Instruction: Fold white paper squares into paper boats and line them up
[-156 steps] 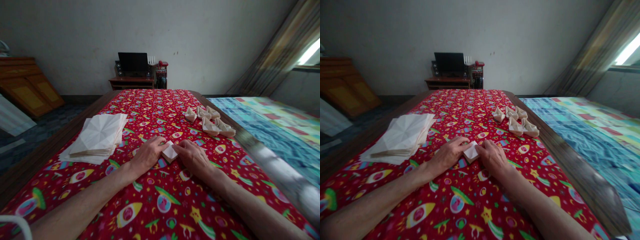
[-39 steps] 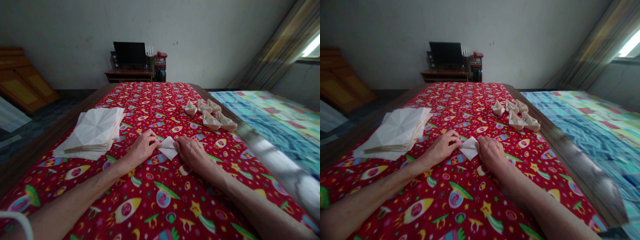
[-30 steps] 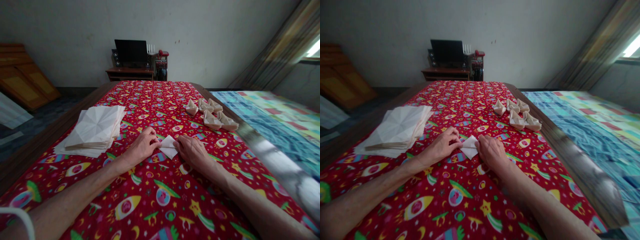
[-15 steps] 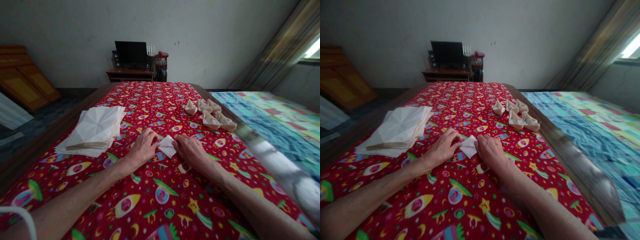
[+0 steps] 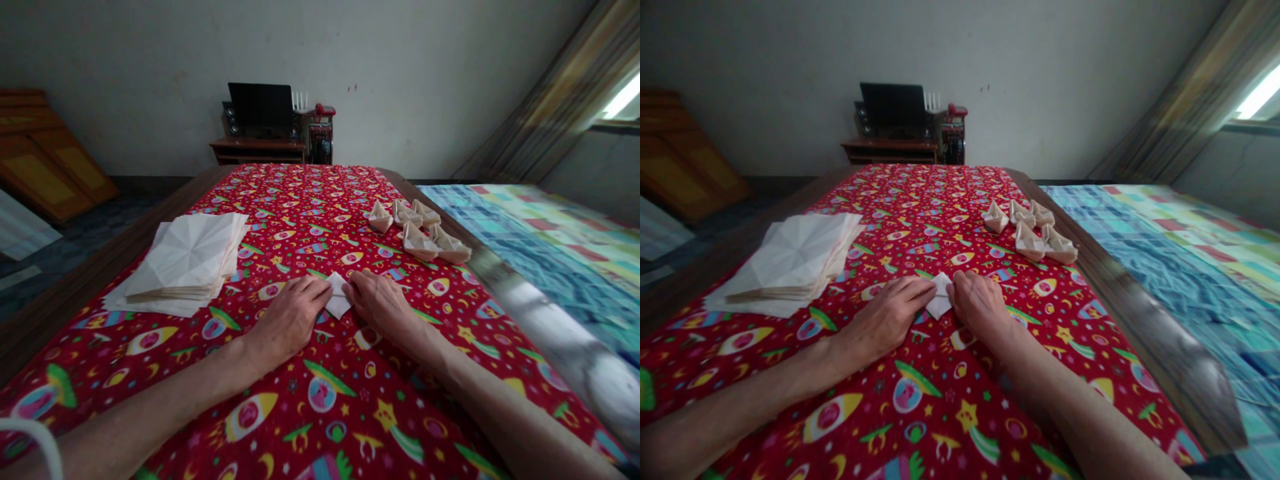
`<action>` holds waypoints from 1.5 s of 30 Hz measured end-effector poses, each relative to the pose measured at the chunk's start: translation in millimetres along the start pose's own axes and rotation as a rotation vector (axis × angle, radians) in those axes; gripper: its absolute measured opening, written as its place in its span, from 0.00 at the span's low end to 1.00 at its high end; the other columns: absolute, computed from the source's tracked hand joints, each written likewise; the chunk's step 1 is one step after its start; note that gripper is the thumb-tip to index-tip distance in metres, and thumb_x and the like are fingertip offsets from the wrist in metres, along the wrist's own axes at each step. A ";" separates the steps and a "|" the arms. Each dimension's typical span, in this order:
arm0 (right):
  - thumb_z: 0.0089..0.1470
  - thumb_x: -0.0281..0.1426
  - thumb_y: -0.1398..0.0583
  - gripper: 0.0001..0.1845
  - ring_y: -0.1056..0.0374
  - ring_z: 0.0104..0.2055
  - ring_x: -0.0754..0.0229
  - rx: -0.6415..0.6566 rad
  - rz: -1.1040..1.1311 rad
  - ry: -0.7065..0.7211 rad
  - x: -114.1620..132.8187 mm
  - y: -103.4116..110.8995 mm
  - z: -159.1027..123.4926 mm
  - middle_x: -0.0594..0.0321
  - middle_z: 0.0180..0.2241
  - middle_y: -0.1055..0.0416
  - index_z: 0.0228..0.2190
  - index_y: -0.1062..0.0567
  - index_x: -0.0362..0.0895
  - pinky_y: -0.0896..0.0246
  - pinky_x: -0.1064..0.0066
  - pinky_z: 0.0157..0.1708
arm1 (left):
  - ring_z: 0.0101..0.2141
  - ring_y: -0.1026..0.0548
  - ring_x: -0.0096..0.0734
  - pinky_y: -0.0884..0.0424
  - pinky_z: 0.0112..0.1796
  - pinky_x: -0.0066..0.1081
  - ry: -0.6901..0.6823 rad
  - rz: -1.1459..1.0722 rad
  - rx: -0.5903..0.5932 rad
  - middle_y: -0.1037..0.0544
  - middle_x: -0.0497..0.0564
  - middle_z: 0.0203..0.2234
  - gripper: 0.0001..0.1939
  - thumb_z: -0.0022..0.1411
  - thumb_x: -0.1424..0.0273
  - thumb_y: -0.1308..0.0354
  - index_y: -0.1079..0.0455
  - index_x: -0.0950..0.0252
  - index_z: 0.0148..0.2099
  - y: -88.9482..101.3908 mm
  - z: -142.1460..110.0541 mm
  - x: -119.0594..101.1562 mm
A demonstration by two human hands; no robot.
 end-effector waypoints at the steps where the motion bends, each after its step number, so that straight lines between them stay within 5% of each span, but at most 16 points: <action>1: 0.61 0.36 0.50 0.14 0.35 0.25 0.61 -0.006 0.004 -0.001 -0.2 0.0 0.0 0.62 0.24 0.29 0.30 0.30 0.44 0.59 0.70 0.24 | 0.50 0.36 0.38 0.37 0.50 0.38 0.005 -0.010 0.007 0.31 0.54 0.50 0.18 0.63 0.80 0.54 0.36 0.67 0.54 -0.1 -0.6 -0.5; 8: 0.60 0.33 0.48 0.10 0.35 0.29 0.60 -0.066 0.050 0.006 1.6 7.6 -2.5 0.59 0.29 0.28 0.32 0.29 0.43 0.49 0.70 0.27 | 0.50 0.36 0.39 0.36 0.50 0.41 0.024 -0.038 0.056 0.30 0.53 0.49 0.20 0.62 0.80 0.53 0.37 0.63 0.55 3.8 -0.6 -0.1; 12: 0.59 0.27 0.49 0.12 0.33 0.43 0.53 -0.147 0.047 0.307 21.1 14.0 -13.6 0.53 0.42 0.27 0.41 0.28 0.41 0.39 0.63 0.41 | 0.51 0.37 0.39 0.37 0.50 0.41 0.023 -0.039 0.059 0.31 0.53 0.50 0.19 0.62 0.79 0.52 0.36 0.62 0.54 3.4 -0.6 0.8; 15: 0.61 0.28 0.51 0.18 0.40 0.57 0.53 -0.139 0.135 0.492 30.1 13.5 -26.8 0.51 0.53 0.33 0.51 0.32 0.39 0.44 0.59 0.55 | 0.52 0.37 0.39 0.38 0.52 0.40 0.029 -0.020 0.058 0.30 0.53 0.50 0.17 0.62 0.79 0.53 0.34 0.64 0.52 1.3 -1.3 3.2; 20: 0.63 0.36 0.51 0.27 0.50 0.63 0.52 -0.005 0.141 0.471 19.1 8.5 -39.6 0.48 0.60 0.43 0.59 0.41 0.35 0.49 0.56 0.61 | 0.54 0.38 0.38 0.47 0.57 0.43 -0.006 0.056 0.064 0.30 0.51 0.52 0.23 0.60 0.81 0.53 0.38 0.65 0.57 4.2 -4.6 6.3; 33: 0.61 0.29 0.50 0.19 0.35 0.54 0.54 -0.150 0.108 0.416 7.1 11.4 -43.6 0.50 0.50 0.30 0.52 0.32 0.37 0.40 0.59 0.55 | 0.53 0.36 0.38 0.38 0.53 0.38 0.035 0.116 0.071 0.30 0.55 0.52 0.21 0.59 0.82 0.53 0.35 0.69 0.54 11.6 -12.3 15.1; 39: 0.60 0.26 0.51 0.14 0.28 0.41 0.57 -0.240 0.151 0.368 11.5 15.5 -35.2 0.52 0.40 0.25 0.42 0.28 0.39 0.34 0.65 0.46 | 0.41 0.31 0.34 0.33 0.45 0.34 0.233 0.037 -0.062 0.29 0.54 0.39 0.12 0.66 0.73 0.55 0.31 0.66 0.45 10.6 -4.9 26.7; 45: 0.62 0.33 0.49 0.14 0.29 0.30 0.59 -0.237 0.083 0.271 16.5 17.8 -19.9 0.59 0.28 0.25 0.45 0.29 0.40 0.40 0.62 0.43 | 0.32 0.30 0.32 0.35 0.35 0.31 0.395 0.021 0.023 0.29 0.51 0.29 0.15 0.65 0.67 0.55 0.33 0.65 0.30 2.9 17.5 27.5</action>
Point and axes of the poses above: each hand's wrist, its own z-axis towards the middle knuckle, its own y-axis out of the back of the hand, x = y × z, the point moved 4 cm from there along z, towards the middle knuckle
